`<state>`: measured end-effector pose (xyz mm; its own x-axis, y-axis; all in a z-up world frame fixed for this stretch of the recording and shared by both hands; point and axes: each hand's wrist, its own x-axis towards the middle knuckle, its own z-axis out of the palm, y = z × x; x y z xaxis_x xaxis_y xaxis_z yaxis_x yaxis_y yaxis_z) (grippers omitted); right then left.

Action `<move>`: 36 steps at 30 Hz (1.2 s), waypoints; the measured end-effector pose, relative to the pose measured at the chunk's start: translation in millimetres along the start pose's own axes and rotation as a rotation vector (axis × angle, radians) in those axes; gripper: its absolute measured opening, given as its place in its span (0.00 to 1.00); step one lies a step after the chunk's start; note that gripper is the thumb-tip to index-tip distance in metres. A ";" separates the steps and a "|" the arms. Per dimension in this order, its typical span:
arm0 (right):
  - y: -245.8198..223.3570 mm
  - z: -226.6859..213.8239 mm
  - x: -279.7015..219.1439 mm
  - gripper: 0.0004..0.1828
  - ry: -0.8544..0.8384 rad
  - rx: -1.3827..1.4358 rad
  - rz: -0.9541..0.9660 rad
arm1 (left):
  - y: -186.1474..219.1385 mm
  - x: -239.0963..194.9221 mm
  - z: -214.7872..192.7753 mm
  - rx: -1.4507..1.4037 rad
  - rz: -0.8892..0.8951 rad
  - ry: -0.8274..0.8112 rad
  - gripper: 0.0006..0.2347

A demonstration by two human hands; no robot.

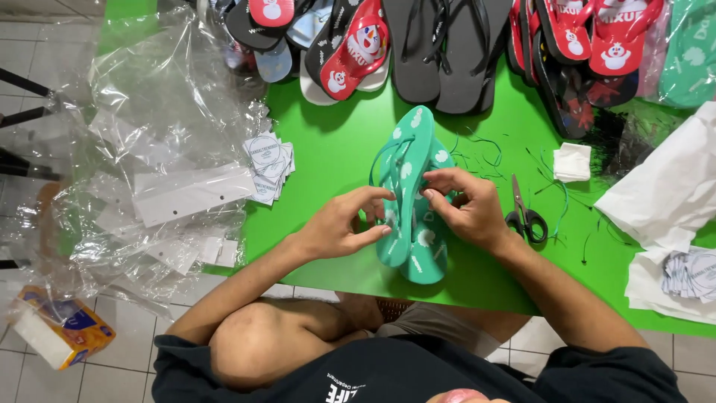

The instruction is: The person trims excess material from flip-flop straps using shears, wipes the surface with a cloth, applies adhesive labels, and places the finished pair into a plastic bag.

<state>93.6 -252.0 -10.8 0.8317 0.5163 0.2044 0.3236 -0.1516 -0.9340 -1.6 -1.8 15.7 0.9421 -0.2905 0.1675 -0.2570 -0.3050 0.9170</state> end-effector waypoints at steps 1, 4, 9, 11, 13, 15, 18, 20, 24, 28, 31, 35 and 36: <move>-0.3 -0.4 0.1 0.15 -0.003 0.003 0.002 | -5.3 0.9 -0.1 0.000 -0.005 0.002 0.18; -4.6 -2.9 0.3 0.17 0.064 -0.388 -0.323 | -20.7 6.0 -1.9 0.383 0.256 0.161 0.14; -8.2 -7.1 1.5 0.16 0.153 -0.670 -0.437 | -30.6 13.7 2.0 0.424 0.061 0.229 0.21; 5.5 -9.7 1.6 0.18 0.129 -0.645 -0.408 | -45.2 15.1 6.0 0.427 0.018 0.230 0.21; 14.0 -11.0 -0.1 0.20 0.104 -0.618 -0.375 | -52.2 16.8 7.7 0.430 -0.027 0.229 0.21; 17.1 -11.5 -1.7 0.29 0.109 -0.546 -0.316 | -51.7 19.0 6.6 0.246 -0.158 0.262 0.20; 20.2 -16.5 -4.0 0.26 0.119 -0.562 -0.300 | -50.4 19.1 -5.3 0.201 -0.214 0.336 0.18; 19.6 -18.3 -3.6 0.27 0.141 -0.560 -0.279 | -45.8 18.6 -11.1 0.260 -0.217 0.328 0.17; 23.0 -20.9 -0.8 0.25 0.156 -0.516 -0.267 | -39.9 16.2 -12.9 0.288 -0.244 0.319 0.16; -1.2 -17.8 -1.0 0.25 0.181 -0.324 -0.173 | -43.7 13.9 -10.4 0.230 -0.259 0.302 0.16; -15.0 -13.6 -0.2 0.23 0.159 -0.120 -0.042 | -37.6 14.0 -7.9 0.196 -0.251 0.285 0.16; -9.6 -4.8 0.5 0.20 0.144 0.140 0.020 | -30.8 13.0 -3.7 0.146 -0.240 0.209 0.17; -10.8 -3.2 0.5 0.19 0.148 0.217 0.039 | -29.6 12.9 -3.3 0.147 -0.247 0.180 0.17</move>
<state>91.9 -252.8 0.4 0.9038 0.3823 0.1925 0.1986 0.0238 -0.9798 18.9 6.5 -8.1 0.9993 -0.0305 0.0198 -0.0320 -0.4778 0.8779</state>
